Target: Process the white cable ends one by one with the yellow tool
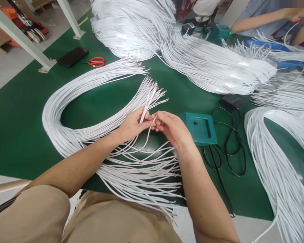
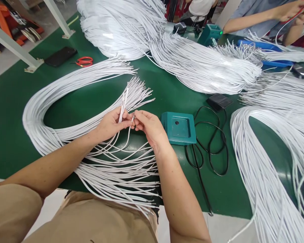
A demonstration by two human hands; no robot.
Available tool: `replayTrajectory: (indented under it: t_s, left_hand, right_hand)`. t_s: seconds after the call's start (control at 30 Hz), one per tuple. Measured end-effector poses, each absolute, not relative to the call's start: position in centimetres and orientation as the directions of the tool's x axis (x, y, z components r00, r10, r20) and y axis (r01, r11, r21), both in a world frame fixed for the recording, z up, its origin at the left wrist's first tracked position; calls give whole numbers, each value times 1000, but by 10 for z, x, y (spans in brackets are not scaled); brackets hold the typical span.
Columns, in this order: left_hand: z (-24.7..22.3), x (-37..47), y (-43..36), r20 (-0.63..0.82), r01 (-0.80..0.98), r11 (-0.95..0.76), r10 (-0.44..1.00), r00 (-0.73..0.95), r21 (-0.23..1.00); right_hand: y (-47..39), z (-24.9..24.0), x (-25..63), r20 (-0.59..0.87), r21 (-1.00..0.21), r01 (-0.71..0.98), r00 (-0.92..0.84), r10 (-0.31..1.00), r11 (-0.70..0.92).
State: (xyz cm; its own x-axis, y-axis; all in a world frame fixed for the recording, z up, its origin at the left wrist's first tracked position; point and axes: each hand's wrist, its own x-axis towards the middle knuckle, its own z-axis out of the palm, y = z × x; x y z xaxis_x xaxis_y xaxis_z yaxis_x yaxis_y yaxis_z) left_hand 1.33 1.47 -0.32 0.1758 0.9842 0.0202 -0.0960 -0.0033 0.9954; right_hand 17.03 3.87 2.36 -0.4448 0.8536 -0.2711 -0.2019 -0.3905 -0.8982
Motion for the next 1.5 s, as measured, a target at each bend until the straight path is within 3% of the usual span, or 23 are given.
replayTrajectory:
  t_s: [0.2,0.33,0.4,0.47,0.57,0.63,0.83,1.17,1.5]
  left_hand:
    - [0,12,14,57,-146,-28,980,193,989]
    - [5,12,13,-42,-170,82,973,229,982]
    - [5,12,14,-108,-225,166,962,251,960]
    - [4,11,15,-169,-271,243,948,268,932]
    - [1,11,17,-243,-229,299,939,244,926]
    - [-1,11,18,-257,-128,282,949,184,951]
    - [-7,12,19,-239,134,223,964,114,966]
    - [-11,13,19,-213,222,188,972,95,957]
    - [-20,13,20,-217,321,182,973,75,929]
  right_hand:
    - [37,26,171,-222,-948,-139,-354,909,-286]
    - [32,24,167,-23,-982,187,-221,975,19]
    - [29,22,164,161,-864,446,-196,967,235]
    - [26,20,163,318,-607,676,-275,907,418]
    - [26,20,166,354,-252,791,-461,814,558]
    - [29,21,173,322,-160,803,-508,799,574]
    - [41,23,200,180,-85,866,-474,862,493]
    - [39,22,198,125,-23,832,-547,827,554]
    - [44,19,201,141,-42,827,-551,823,561]
